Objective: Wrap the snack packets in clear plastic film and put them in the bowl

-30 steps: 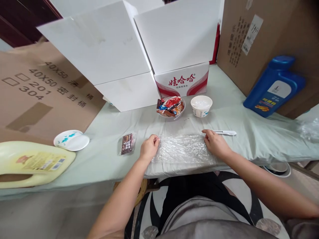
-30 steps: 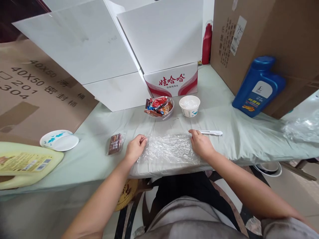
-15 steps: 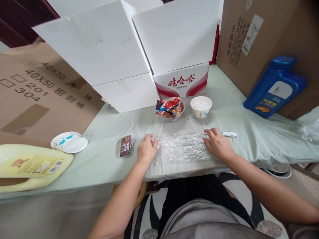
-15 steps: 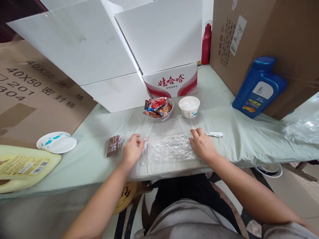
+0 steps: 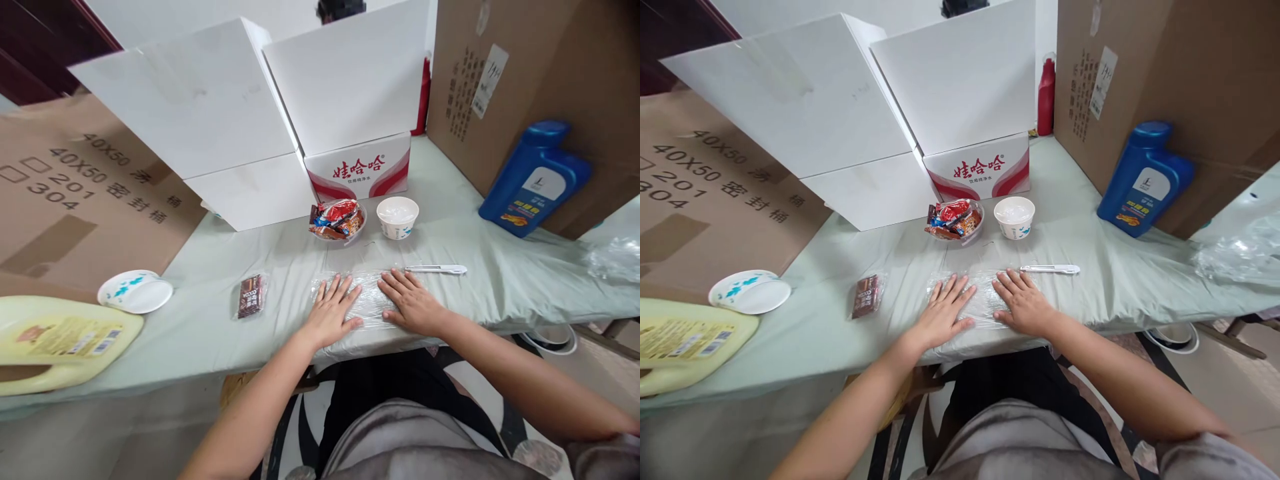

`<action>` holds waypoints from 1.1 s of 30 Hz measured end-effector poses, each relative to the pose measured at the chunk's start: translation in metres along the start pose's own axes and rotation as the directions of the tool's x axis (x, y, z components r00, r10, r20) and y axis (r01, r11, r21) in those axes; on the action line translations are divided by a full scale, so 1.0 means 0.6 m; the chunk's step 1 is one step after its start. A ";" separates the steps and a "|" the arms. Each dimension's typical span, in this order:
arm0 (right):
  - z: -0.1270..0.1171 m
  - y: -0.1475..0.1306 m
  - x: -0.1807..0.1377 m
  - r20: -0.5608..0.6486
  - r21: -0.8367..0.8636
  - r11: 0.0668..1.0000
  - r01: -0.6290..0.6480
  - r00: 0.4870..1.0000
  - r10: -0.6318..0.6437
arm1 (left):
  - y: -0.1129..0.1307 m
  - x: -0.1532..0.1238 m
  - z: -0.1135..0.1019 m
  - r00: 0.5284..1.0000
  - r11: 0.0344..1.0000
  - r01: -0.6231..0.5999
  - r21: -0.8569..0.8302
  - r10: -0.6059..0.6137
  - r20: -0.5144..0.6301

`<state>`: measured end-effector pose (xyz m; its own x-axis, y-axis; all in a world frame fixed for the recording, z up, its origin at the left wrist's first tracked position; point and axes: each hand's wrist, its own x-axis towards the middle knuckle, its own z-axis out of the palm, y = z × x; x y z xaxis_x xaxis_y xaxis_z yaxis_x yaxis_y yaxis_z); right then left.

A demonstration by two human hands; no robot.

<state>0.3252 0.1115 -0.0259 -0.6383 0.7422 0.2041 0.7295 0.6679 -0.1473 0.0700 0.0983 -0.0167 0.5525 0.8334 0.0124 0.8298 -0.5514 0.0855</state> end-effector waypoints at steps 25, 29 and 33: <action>-0.046 0.004 -0.091 -0.183 0.364 0.901 -0.237 0.930 0.319 | -0.019 -0.102 -0.013 0.820 0.788 0.359 -0.500 -0.523 -0.235; -0.023 0.005 -0.070 -0.111 0.129 0.911 -0.391 0.908 0.405 | -0.019 -0.077 -0.003 0.750 0.765 0.490 -0.417 -0.614 -0.246; -0.012 0.004 -0.064 -0.109 0.027 0.886 -0.463 0.880 0.463 | -0.020 -0.068 0.008 0.729 0.778 0.528 -0.341 -0.621 -0.287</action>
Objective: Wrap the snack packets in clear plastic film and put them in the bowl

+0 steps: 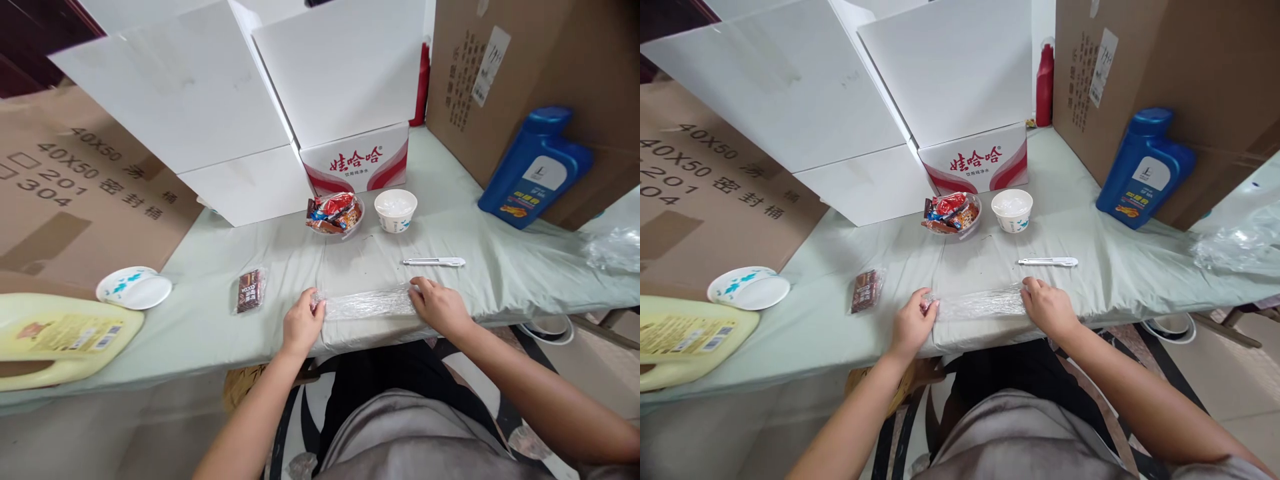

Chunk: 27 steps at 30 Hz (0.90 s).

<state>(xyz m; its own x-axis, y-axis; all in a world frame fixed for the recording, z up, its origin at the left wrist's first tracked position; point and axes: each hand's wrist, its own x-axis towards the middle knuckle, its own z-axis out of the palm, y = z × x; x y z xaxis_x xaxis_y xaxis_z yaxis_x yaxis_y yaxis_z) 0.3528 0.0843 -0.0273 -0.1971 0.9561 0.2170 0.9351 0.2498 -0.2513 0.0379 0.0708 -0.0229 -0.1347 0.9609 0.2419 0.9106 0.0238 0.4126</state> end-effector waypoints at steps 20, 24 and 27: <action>0.026 -0.038 -0.008 0.050 -0.069 0.913 0.402 0.915 -0.399 | 0.082 -0.067 0.040 0.837 0.831 -0.522 0.194 0.455 0.302; 0.001 0.006 -0.045 0.023 -0.116 0.934 0.337 0.941 -0.336 | 0.083 -0.055 0.024 0.814 0.796 -0.567 0.212 0.503 0.290; -0.018 0.033 -0.083 -0.069 -0.076 0.926 0.370 0.924 -0.375 | 0.097 -0.050 0.015 0.870 0.838 -0.493 0.232 0.469 0.156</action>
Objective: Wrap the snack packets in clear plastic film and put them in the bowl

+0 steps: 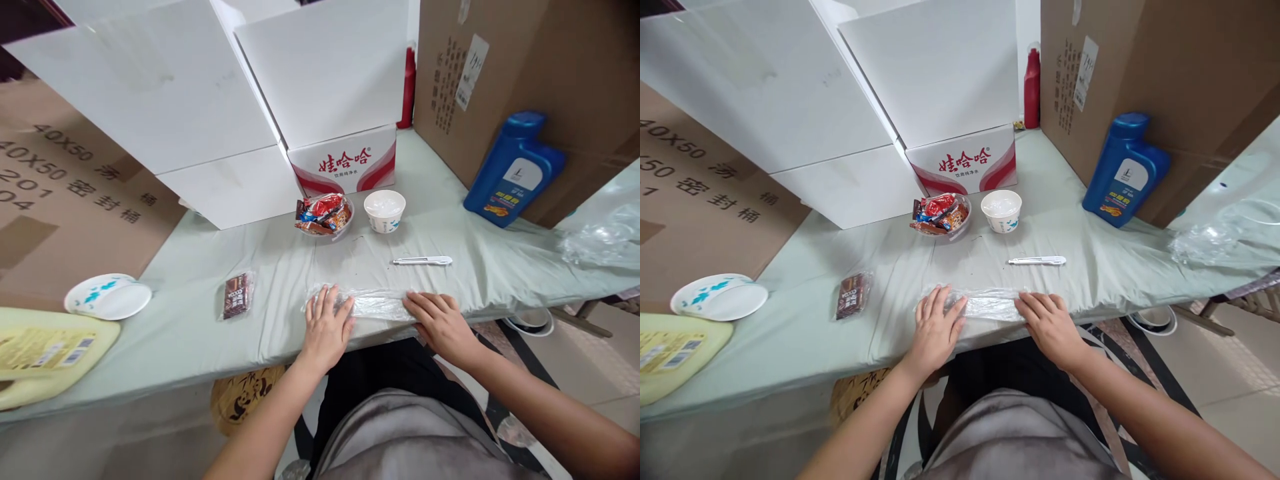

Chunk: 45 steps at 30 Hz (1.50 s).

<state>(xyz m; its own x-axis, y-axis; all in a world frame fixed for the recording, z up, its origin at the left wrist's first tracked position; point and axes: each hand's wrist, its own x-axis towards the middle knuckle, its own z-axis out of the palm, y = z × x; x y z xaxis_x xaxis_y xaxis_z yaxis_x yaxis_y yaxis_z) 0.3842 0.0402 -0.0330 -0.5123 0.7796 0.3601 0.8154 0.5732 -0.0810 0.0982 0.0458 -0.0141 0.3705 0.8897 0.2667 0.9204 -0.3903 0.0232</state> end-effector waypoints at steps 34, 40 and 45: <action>0.074 -0.093 0.338 0.329 0.518 0.845 0.132 0.881 -0.340 | 0.019 -0.028 -0.001 0.999 0.543 0.000 -0.840 0.040 0.026; 0.081 -0.097 0.329 0.281 0.391 0.900 0.193 0.906 -0.316 | 0.022 -0.028 0.005 0.994 0.572 -0.110 -0.813 0.086 -0.074; 0.060 -0.075 0.324 0.267 0.270 0.953 0.140 0.940 -0.214 | 0.019 -0.030 0.003 0.988 0.645 -0.149 -0.750 0.071 -0.135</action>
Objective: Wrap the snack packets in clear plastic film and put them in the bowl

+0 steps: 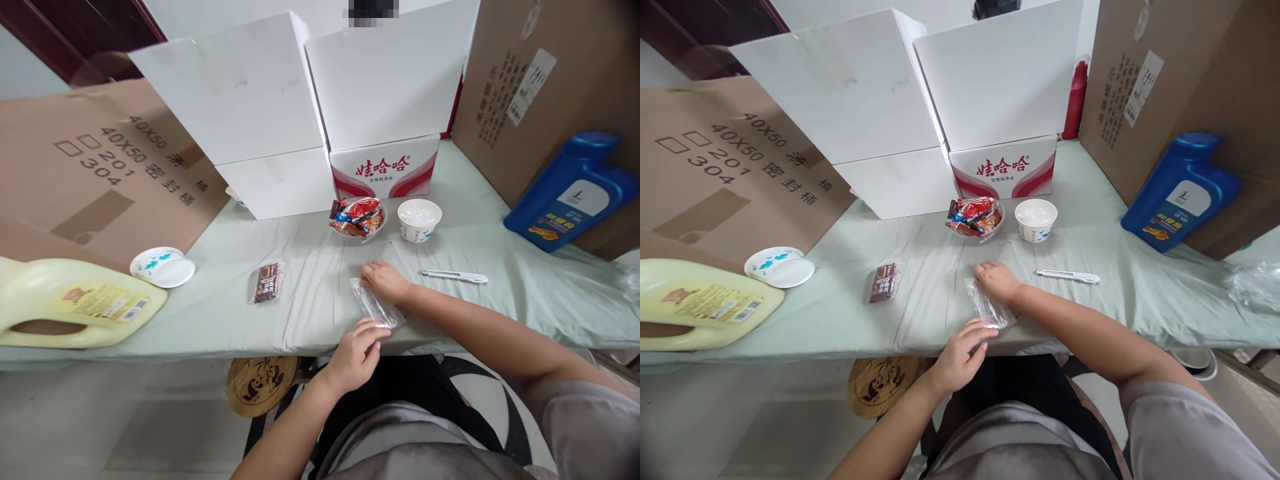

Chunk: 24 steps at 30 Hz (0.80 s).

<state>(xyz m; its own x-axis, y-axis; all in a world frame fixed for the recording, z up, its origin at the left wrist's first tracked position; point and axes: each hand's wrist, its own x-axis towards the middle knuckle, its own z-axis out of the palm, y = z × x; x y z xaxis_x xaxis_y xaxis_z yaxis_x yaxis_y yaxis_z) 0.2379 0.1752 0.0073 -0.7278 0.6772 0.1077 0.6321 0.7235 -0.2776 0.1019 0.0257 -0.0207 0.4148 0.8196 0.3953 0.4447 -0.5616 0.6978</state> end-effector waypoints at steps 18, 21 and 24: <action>-0.010 0.034 -0.085 -0.258 0.018 0.998 0.062 0.965 -0.055 | -0.004 0.007 0.002 0.940 0.933 0.239 0.268 -0.153 -0.304; 0.030 0.019 -0.119 -0.083 -0.026 0.983 0.182 0.980 -0.183 | -0.014 0.042 -0.017 0.956 0.919 0.145 0.367 -0.035 -0.290; 0.049 0.010 -0.133 0.031 -0.045 0.987 0.155 0.988 -0.154 | -0.045 0.091 -0.033 0.989 0.918 -0.075 0.389 0.119 -0.090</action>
<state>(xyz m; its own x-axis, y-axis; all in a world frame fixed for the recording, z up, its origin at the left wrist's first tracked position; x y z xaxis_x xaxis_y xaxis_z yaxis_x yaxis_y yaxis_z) 0.2920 0.1218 -0.0309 -0.8246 0.5531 0.1192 0.5227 0.8253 -0.2139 0.0971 0.0876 -0.0061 0.3916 0.7540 0.5274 0.6861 -0.6212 0.3787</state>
